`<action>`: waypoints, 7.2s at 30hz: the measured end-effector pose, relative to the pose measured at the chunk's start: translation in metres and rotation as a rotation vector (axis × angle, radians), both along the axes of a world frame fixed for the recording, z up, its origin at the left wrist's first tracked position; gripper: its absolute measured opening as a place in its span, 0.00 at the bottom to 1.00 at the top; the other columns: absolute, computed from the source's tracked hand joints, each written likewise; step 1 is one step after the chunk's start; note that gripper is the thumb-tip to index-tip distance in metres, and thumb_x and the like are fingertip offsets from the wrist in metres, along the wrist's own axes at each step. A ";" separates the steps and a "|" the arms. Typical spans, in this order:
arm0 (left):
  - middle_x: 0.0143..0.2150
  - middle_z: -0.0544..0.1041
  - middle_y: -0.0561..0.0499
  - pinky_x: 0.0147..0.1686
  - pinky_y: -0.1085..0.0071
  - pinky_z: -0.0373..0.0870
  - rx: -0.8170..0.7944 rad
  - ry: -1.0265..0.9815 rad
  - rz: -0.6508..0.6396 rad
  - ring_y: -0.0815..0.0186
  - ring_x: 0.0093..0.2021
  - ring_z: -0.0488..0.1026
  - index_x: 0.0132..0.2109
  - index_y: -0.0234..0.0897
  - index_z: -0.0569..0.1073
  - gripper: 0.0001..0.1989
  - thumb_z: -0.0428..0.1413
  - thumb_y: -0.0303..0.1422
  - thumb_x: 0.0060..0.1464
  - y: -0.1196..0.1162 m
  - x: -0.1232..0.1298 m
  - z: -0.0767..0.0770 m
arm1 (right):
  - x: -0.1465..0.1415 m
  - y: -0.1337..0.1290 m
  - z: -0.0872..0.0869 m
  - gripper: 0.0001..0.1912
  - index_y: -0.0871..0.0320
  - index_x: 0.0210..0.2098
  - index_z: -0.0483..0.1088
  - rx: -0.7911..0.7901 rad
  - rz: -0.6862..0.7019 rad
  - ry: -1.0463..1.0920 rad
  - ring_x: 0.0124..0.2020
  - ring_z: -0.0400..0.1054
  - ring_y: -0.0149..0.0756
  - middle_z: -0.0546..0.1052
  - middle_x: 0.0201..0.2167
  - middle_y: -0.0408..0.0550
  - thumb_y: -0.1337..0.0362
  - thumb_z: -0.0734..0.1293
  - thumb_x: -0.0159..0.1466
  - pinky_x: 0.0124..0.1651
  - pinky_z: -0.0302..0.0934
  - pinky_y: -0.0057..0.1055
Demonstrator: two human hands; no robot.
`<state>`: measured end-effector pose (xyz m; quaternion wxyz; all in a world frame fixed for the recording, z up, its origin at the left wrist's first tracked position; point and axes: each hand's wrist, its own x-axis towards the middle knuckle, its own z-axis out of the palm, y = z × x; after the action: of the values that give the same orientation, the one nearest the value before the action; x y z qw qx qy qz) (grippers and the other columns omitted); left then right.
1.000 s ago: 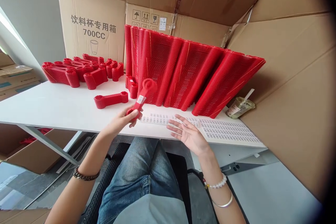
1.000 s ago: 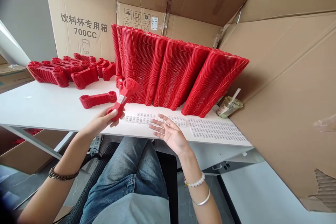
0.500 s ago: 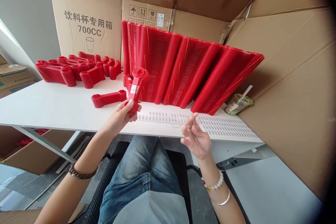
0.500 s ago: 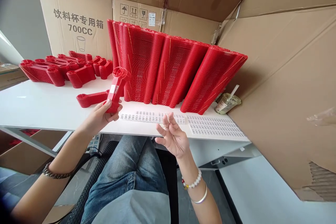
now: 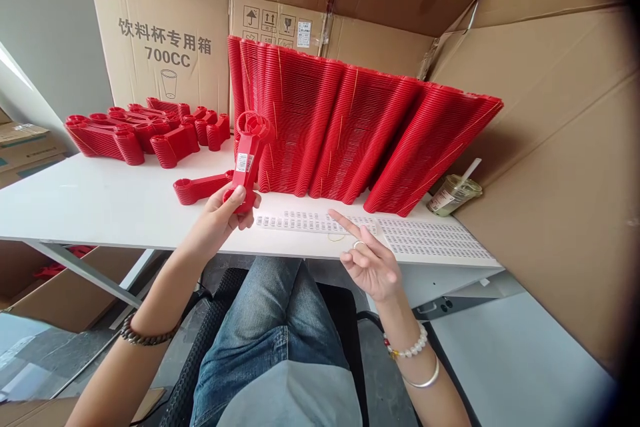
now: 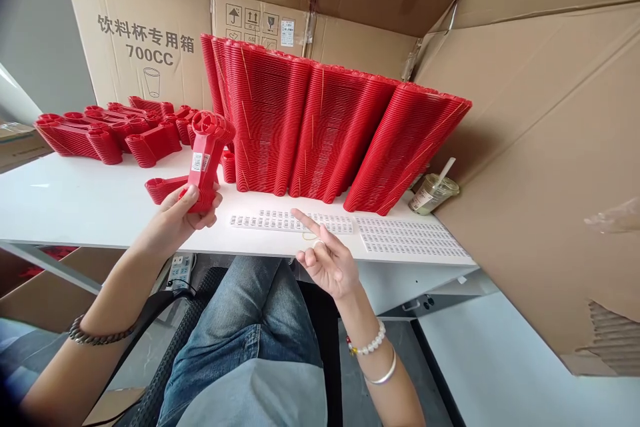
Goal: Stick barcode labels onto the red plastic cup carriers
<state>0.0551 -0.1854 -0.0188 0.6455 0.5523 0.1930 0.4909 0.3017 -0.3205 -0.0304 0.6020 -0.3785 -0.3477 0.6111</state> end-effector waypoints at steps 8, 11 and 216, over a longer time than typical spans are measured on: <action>0.32 0.72 0.52 0.21 0.74 0.61 0.032 0.034 -0.007 0.76 0.19 0.61 0.39 0.35 0.70 0.19 0.60 0.48 0.55 0.001 -0.001 -0.005 | 0.001 0.000 -0.011 0.27 0.53 0.64 0.60 0.294 -0.024 -0.351 0.24 0.77 0.37 0.47 0.03 0.26 0.55 0.58 0.67 0.39 0.70 0.39; 0.32 0.72 0.52 0.21 0.74 0.61 0.031 0.038 -0.009 0.77 0.20 0.62 0.39 0.35 0.71 0.19 0.59 0.48 0.56 0.002 0.000 -0.006 | 0.000 -0.001 -0.009 0.25 0.53 0.60 0.63 0.325 0.022 -0.322 0.33 0.80 0.42 0.57 0.04 0.30 0.52 0.60 0.66 0.40 0.71 0.42; 0.31 0.70 0.56 0.34 0.75 0.63 -0.469 -0.170 0.431 0.74 0.30 0.66 0.37 0.37 0.68 0.25 0.64 0.52 0.43 0.004 0.055 -0.082 | -0.028 0.139 -0.050 0.45 0.42 0.71 0.38 0.658 0.074 -1.380 0.48 0.70 0.39 0.58 0.63 0.55 0.79 0.56 0.60 0.52 0.69 0.47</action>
<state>0.1099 -0.1811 -0.1004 0.6501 0.2921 0.3585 0.6030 0.2741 -0.1815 -0.0802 0.3093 -0.4638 -0.8213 0.1208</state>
